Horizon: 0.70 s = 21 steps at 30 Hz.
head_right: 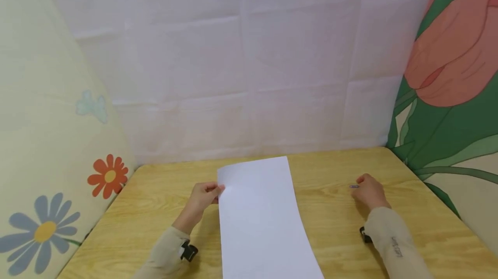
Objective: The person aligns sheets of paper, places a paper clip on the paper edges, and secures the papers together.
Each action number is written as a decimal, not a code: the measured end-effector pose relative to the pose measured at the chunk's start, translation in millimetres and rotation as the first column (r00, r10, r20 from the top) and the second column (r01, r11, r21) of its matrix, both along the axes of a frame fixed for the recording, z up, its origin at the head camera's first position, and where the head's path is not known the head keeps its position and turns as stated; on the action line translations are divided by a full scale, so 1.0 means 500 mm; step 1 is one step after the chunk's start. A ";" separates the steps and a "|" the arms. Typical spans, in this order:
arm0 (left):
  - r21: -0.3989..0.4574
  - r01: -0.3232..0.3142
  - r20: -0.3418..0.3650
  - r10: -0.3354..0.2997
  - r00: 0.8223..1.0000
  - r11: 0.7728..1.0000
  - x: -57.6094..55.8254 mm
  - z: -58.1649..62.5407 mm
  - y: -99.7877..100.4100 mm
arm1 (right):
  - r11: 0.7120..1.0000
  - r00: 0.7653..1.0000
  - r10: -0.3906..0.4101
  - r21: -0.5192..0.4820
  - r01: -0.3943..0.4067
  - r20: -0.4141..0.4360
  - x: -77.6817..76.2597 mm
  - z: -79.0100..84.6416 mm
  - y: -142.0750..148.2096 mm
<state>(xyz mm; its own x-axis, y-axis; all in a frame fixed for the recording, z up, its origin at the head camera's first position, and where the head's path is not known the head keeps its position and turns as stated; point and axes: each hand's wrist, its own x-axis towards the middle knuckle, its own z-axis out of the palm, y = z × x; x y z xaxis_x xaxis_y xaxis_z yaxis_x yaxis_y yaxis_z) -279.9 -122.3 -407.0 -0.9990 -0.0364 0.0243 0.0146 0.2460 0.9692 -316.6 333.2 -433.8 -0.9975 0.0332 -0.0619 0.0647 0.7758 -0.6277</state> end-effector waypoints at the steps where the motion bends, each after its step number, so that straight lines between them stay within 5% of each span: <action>1: 0.003 -0.002 0.000 0.002 1.000 1.000 -0.001 0.000 -0.001 | 1.000 1.000 0.015 0.010 -0.015 -0.014 -0.005 0.001 0.005; 10: 0.000 -0.022 -0.009 0.022 1.000 1.000 -0.006 0.012 -0.004 | 0.998 0.998 0.043 0.050 -0.041 -0.037 -0.041 0.006 0.017; 21: -0.021 0.004 -0.011 -0.004 1.000 1.000 -0.005 0.003 0.000 | 0.996 0.990 0.008 0.093 0.005 -0.143 -0.033 -0.003 0.021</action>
